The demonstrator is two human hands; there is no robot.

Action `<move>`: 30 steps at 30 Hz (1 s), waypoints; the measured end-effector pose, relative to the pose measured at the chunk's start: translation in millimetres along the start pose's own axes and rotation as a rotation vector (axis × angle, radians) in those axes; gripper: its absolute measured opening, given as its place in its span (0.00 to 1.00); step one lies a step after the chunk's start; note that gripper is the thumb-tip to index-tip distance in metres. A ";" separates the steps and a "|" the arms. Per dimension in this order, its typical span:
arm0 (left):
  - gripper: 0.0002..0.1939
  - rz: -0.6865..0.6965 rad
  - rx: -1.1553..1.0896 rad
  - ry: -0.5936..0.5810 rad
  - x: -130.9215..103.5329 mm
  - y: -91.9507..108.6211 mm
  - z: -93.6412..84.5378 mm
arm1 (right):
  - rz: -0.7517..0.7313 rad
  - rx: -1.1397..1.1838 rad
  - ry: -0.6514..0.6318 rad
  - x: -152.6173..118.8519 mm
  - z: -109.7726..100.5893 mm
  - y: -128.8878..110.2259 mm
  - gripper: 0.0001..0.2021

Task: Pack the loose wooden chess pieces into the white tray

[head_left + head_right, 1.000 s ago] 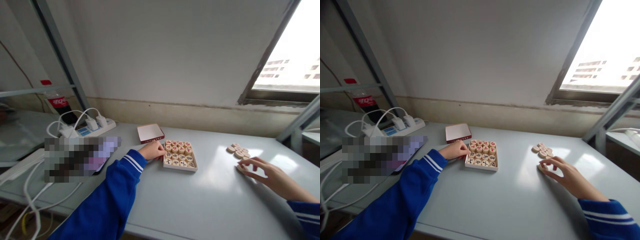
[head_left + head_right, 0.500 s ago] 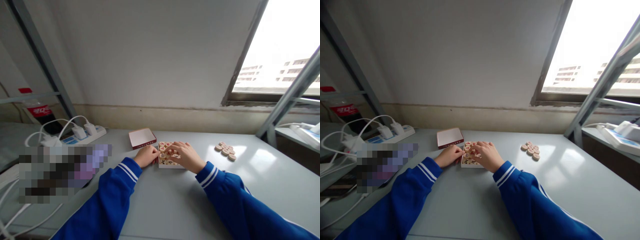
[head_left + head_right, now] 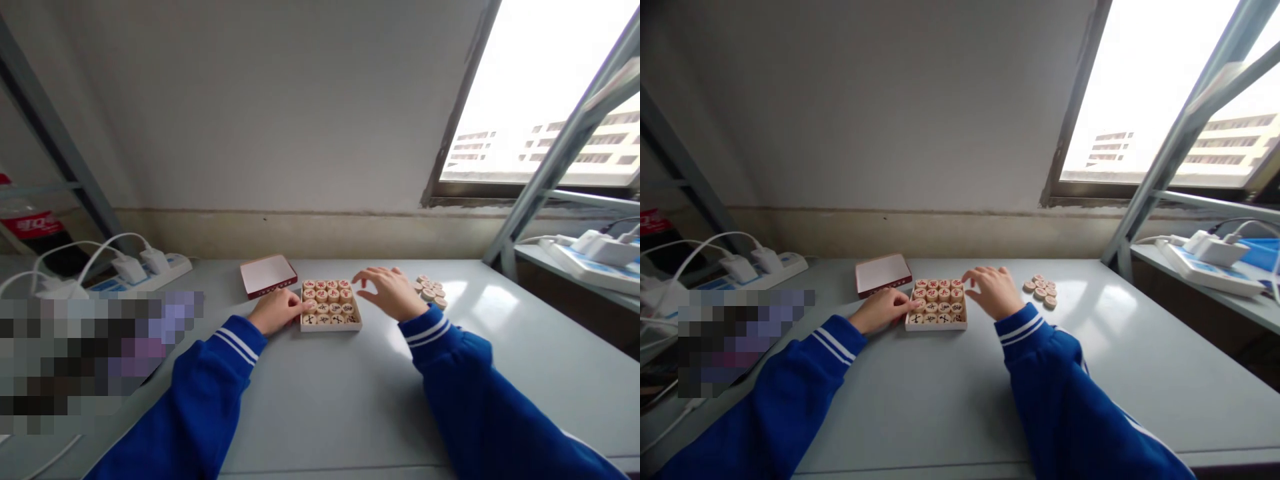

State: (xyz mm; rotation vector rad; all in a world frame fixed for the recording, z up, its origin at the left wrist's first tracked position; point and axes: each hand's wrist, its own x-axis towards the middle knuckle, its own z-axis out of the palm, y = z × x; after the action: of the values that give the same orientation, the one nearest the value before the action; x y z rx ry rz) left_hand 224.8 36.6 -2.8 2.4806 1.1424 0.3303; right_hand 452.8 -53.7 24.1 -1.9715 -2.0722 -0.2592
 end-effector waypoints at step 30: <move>0.27 0.048 -0.064 -0.011 2.9 -5.0 2.8 | -0.177 0.157 -0.010 -0.8 5.4 -27.9 0.08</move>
State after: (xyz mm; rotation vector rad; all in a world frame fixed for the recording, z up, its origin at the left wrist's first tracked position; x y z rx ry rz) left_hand 224.3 41.1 -7.4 2.4540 1.0533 0.3607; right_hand 424.6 -54.4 20.3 -1.7060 -2.2039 -0.1171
